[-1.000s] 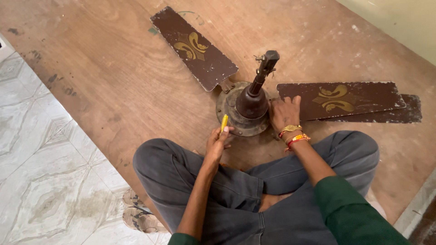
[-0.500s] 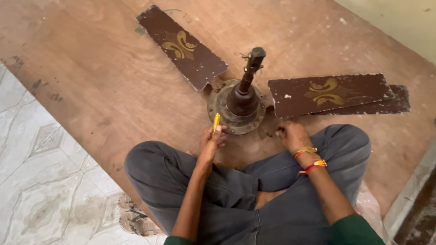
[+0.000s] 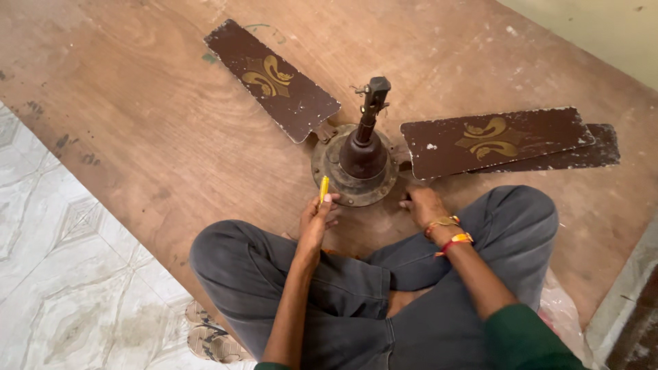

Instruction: The person sits on the floor and uses a yellow screwdriver to tighten screws on the central hub of a ceiling fan. They adjust the fan blades and continue securing the hub components.

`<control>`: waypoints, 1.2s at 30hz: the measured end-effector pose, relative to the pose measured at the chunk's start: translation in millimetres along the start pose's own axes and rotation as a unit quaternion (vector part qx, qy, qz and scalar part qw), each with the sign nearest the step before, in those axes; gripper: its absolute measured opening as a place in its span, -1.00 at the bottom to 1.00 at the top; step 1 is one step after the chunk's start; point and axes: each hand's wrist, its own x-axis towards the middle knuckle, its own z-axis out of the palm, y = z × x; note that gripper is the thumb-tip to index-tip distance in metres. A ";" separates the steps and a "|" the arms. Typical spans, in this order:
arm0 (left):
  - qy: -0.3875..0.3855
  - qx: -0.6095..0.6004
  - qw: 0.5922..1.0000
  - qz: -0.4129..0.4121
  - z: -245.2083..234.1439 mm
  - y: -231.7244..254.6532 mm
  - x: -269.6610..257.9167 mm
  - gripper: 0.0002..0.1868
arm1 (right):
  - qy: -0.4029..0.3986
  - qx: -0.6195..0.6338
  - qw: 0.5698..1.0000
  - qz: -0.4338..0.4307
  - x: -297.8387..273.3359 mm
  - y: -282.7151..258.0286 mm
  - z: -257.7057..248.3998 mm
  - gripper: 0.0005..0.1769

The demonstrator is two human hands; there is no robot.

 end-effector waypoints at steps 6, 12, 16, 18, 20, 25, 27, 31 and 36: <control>-0.008 -0.011 1.000 0.020 -2.4 -8.9 2.2 -0.53 | 0.066 0.282 0.957 0.030 -6.1 -33.1 -43.1 -0.80; 0.005 0.005 1.000 0.005 -1.3 -9.8 6.6 -0.53 | 0.123 0.328 0.936 0.020 53.4 -25.5 -68.7 -0.79; 0.007 0.001 1.000 0.001 0.3 -7.2 4.3 -0.52 | 0.101 0.241 0.965 0.018 82.6 -34.9 -77.7 -0.76; 0.007 0.000 1.000 0.001 -0.2 -7.1 2.3 -0.51 | 0.092 0.172 0.981 -0.004 87.6 -41.3 -79.6 -0.80; 0.006 -0.011 1.000 0.000 0.7 -7.1 2.5 -0.50 | 0.097 0.124 0.987 -0.036 89.1 -46.0 -79.3 -0.83; 0.007 -0.002 1.000 0.017 0.7 -5.4 4.0 -0.49 | 0.135 0.077 0.984 -0.091 87.2 -48.4 -72.6 -0.84; 0.001 -0.007 1.000 0.019 0.3 -4.1 3.5 -0.49 | 0.137 0.031 0.984 -0.113 87.4 -45.6 -70.7 -0.86; 0.005 0.001 1.000 0.014 0.0 -3.7 1.9 -0.49 | 0.158 0.004 0.969 -0.190 85.2 -37.1 -66.0 -0.76; 0.002 -0.020 1.000 0.010 -0.6 -5.9 3.8 -0.50 | 0.176 -0.027 0.968 -0.178 88.1 -35.8 -57.0 -0.86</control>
